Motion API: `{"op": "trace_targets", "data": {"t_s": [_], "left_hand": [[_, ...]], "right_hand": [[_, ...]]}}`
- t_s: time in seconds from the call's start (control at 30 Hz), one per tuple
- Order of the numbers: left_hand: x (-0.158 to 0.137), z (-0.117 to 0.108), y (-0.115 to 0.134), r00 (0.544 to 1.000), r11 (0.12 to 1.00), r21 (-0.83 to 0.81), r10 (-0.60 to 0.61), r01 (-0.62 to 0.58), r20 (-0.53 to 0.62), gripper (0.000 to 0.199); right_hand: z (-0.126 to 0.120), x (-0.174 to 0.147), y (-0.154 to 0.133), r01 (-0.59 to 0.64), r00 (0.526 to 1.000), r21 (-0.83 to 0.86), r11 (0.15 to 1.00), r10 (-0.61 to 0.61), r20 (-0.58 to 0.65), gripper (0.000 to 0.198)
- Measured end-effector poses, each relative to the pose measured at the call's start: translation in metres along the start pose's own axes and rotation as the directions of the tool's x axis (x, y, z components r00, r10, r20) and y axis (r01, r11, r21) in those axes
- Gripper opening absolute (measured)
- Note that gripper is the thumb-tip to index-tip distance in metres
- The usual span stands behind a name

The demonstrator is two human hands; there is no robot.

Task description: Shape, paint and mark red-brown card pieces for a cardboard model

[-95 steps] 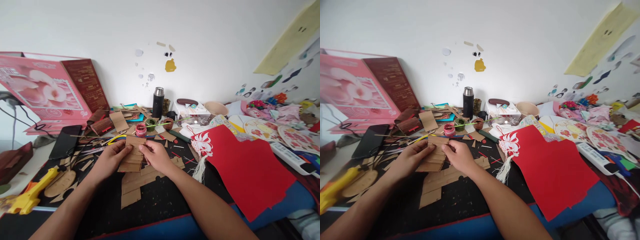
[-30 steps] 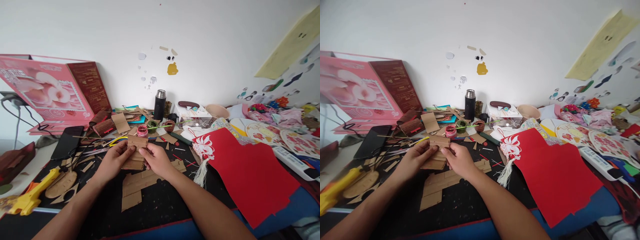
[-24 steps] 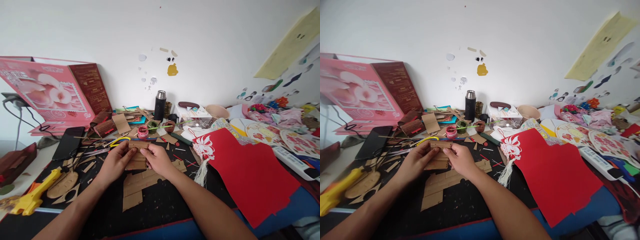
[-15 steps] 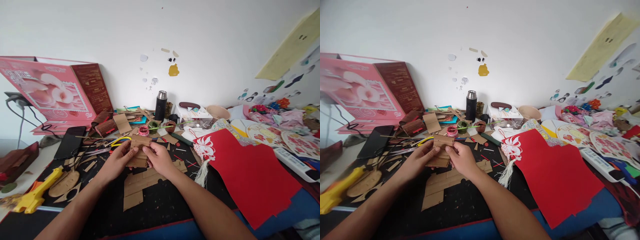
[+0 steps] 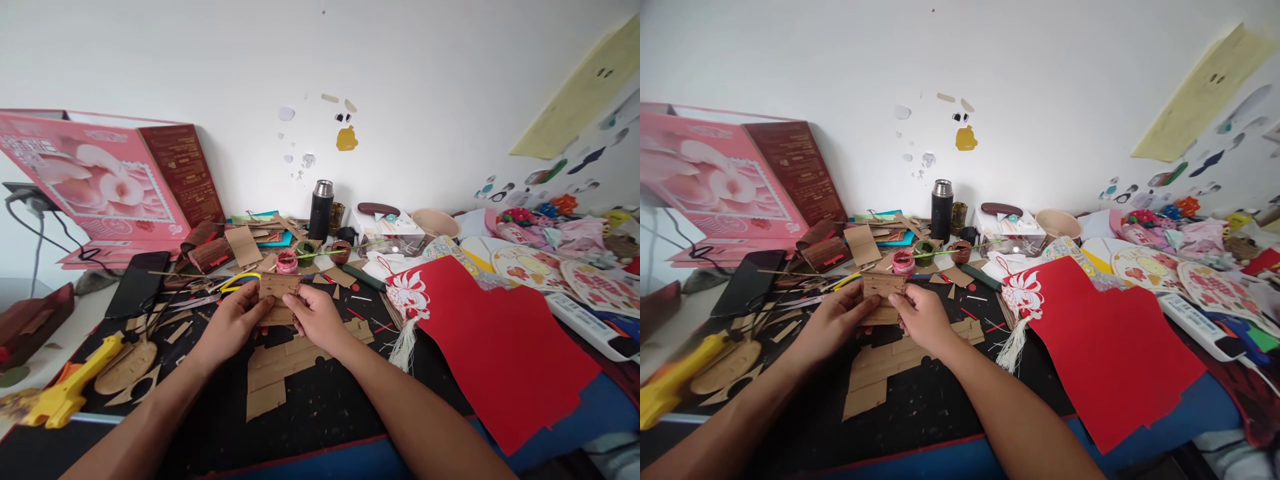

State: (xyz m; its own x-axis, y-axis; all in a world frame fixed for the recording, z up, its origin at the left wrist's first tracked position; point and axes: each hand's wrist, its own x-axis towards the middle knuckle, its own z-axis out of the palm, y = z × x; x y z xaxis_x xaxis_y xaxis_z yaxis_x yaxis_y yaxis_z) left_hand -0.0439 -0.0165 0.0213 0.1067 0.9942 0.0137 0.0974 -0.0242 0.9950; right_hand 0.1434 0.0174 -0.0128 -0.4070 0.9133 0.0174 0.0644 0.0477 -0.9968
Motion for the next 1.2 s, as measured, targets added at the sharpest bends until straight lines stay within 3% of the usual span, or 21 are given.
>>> {"op": "trace_targets", "data": {"t_s": [0.17, 0.4, 0.67, 0.83, 1.03, 1.2], "left_hand": [[0.004, 0.004, -0.009, 0.998, 0.999, 0.040, -0.031, 0.032, -0.048, 0.059], [0.005, -0.002, -0.001, 0.990, 0.990, 0.077, 0.123, -0.118, -0.063, 0.062], [0.004, -0.001, -0.007, 0.994, 0.990, 0.093, 0.107, -0.104, -0.025, 0.061], [0.002, 0.001, -0.009, 0.994, 0.993, 0.056, 0.108, -0.108, 0.016, 0.058], [-0.001, 0.000, -0.014, 0.978, 0.960, 0.195, 0.209, -0.201, -0.023, 0.040], [0.001, 0.008, -0.012, 0.989, 0.988, 0.095, 0.130, -0.123, -0.076, 0.045]], "right_hand": [[-0.003, 0.004, 0.004, 0.014, 0.999, -0.083, 0.996, -0.018, -0.045, 0.025], [0.001, -0.001, -0.005, 0.028, 1.000, 0.000, 1.000, -0.028, 0.005, 0.040], [-0.001, -0.001, -0.008, 0.012, 0.998, 0.049, 0.999, -0.015, 0.053, 0.041], [-0.003, -0.004, -0.012, 0.023, 0.999, -0.008, 1.000, -0.022, 0.043, 0.038], [-0.005, -0.004, -0.008, 0.018, 1.000, -0.170, 0.985, -0.015, 0.016, 0.036], [0.000, -0.002, -0.005, 0.007, 1.000, -0.077, 0.997, -0.007, -0.002, 0.038]]}}
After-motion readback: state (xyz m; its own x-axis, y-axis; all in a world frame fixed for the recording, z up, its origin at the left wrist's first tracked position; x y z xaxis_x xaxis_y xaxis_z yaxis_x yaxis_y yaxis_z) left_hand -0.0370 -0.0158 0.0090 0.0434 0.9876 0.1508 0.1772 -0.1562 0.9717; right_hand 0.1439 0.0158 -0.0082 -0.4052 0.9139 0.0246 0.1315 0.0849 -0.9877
